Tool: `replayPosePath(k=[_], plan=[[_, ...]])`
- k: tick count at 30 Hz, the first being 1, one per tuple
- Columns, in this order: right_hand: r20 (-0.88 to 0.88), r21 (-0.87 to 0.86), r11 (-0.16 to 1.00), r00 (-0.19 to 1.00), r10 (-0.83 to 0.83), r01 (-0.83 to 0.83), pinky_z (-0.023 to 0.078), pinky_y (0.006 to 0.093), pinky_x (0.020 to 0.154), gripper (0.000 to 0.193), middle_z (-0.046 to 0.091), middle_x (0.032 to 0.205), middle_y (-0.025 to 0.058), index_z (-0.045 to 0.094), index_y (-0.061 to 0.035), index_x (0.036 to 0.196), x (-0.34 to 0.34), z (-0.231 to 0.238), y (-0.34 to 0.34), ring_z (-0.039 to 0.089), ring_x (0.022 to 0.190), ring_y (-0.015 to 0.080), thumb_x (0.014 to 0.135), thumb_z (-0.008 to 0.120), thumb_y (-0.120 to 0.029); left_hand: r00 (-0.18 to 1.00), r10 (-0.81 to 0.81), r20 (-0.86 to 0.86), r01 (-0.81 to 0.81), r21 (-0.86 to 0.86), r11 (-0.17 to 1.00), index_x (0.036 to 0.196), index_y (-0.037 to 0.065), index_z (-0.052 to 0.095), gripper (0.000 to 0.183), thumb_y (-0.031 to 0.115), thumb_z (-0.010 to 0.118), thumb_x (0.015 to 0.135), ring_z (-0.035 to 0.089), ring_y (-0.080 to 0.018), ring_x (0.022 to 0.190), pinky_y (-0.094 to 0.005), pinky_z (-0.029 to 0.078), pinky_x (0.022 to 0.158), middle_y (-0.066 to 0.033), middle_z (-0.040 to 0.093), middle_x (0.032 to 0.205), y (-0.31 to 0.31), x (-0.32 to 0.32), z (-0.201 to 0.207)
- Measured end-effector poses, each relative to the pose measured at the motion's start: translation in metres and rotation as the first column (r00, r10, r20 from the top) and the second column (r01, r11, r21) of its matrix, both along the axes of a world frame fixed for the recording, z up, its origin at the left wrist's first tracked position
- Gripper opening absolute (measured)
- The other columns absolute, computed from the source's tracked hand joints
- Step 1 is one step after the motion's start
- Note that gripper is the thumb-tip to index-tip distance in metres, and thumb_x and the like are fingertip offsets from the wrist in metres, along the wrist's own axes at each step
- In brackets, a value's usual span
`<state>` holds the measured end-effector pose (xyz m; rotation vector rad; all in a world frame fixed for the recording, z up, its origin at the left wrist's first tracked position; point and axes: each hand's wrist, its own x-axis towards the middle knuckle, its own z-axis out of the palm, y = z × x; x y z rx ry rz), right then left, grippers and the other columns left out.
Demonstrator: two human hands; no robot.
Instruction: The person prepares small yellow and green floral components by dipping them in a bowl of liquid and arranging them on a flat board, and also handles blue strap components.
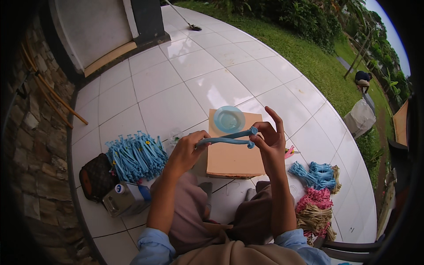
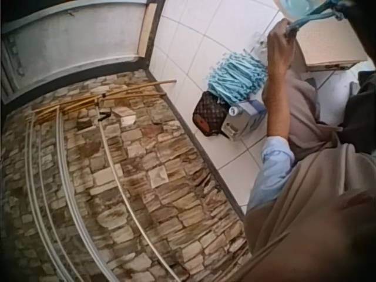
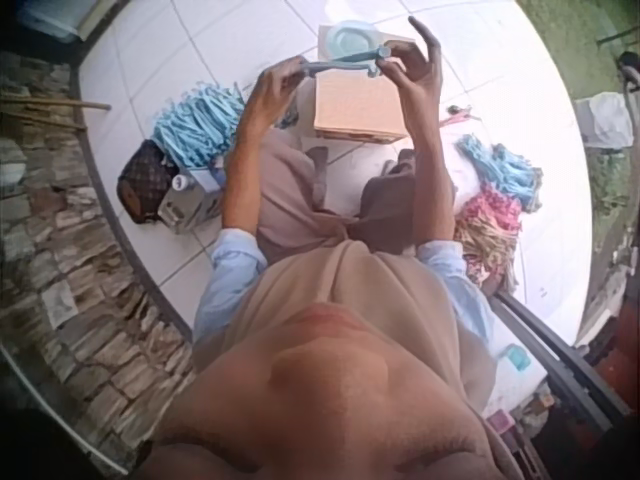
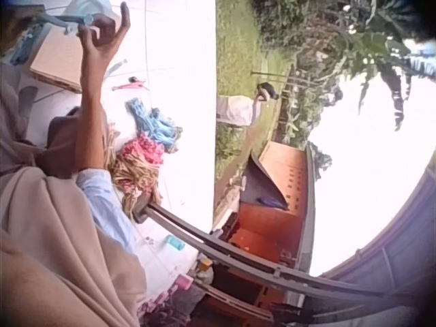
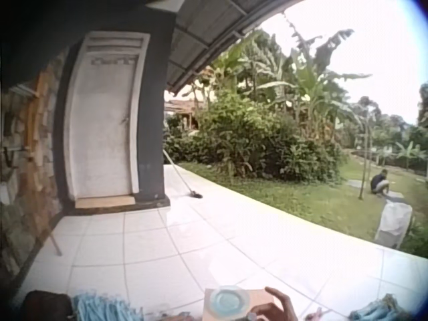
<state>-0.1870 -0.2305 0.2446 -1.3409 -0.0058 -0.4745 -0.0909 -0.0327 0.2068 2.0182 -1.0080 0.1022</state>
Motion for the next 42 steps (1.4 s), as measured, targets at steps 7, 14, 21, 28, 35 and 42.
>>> replayPosePath(k=[7,14,21,28,35,42], plan=[[-0.14,0.043,0.975,0.965,0.22,-0.216,0.033,0.0375,0.098,0.051,0.048,0.122,0.0161,0.027,-0.0039,0.135,0.028,-0.052,0.063,0.043,0.118,0.025,0.093,0.047,-0.025,0.882,-0.031,-0.471,-0.079,-0.211,0.974,0.078,-0.002,0.054,0.059,0.045,0.022,0.096,0.055,-0.0274,0.061,-0.0384,0.041,0.06,-0.0153,0.053,0.061,-0.028,-0.013,-0.017],[-0.125,0.223,0.975,0.992,0.033,-0.004,0.046,0.0225,0.064,0.036,0.054,0.102,0.0076,0.041,-0.0053,0.128,0.031,-0.05,0.08,0.055,0.082,0.0119,0.098,0.033,-0.024,0.949,0.166,-0.269,-0.245,-0.296,0.923,0.093,0.001,0.058,0.032,0.025,0.037,0.095,0.051,-0.019,0.068,-0.0322,0.043,0.066,-0.008,0.055,0.08,-0.019,-0.002,-0.006],[-0.118,-0.071,0.994,0.989,-0.094,0.086,0.033,0.0176,0.044,0.036,0.04,0.062,-0.0022,0.04,-0.0068,0.129,-0.005,-0.017,0.041,0.042,0.05,0.0052,0.097,0.034,-0.023,0.919,-0.042,-0.393,-0.232,-0.623,0.747,0.088,0.0,0.06,0.022,0.018,0.047,0.093,0.053,-0.008,0.067,-0.0229,0.046,0.063,-0.0036,0.061,0.091,-0.006,0.005,0.038],[-0.086,-0.195,0.98,0.994,-0.066,0.048,0.049,0.027,0.042,0.08,0.049,0.065,0.0053,0.009,-0.0045,0.142,-0.04,0.041,-0.027,0.056,0.051,0.0147,0.081,0.062,-0.008,0.857,-0.245,-0.454,-0.063,-0.564,0.824,0.09,-0.001,0.062,0.011,0.007,0.062,0.083,0.059,-0.0101,0.076,-0.0242,0.052,0.064,-0.0052,0.062,0.09,-0.018,-0.004,0.063],[-0.333,-0.374,0.91,0.942,0.048,-0.178,0.056,0.0345,0.056,0.11,0.052,0.076,0.0087,-0.014,-0.0188,0.141,-0.048,0.062,-0.115,0.062,0.062,0.0197,0.071,0.067,0.004,0.811,-0.328,-0.484,0.25,-0.219,0.943,0.091,0.007,0.067,0.012,0.007,0.066,0.079,0.056,-0.0072,0.07,-0.0213,0.047,0.06,-0.0022,0.056,0.08,-0.065,0.004,0.055],[-0.546,-0.27,0.897,0.823,0.157,-0.35,0.055,0.0318,0.057,0.11,0.052,0.089,0.0133,-0.025,-0.0251,0.137,-0.002,-0.077,-0.183,0.062,0.068,0.0186,0.074,0.059,0.01,0.856,-0.345,-0.385,0.416,0.115,0.902,0.109,0.024,0.065,0.032,0.007,0.057,0.083,0.04,-0.013,0.068,-0.0229,0.041,0.064,-0.0023,0.032,0.076,-0.117,0.041,-0.072]])
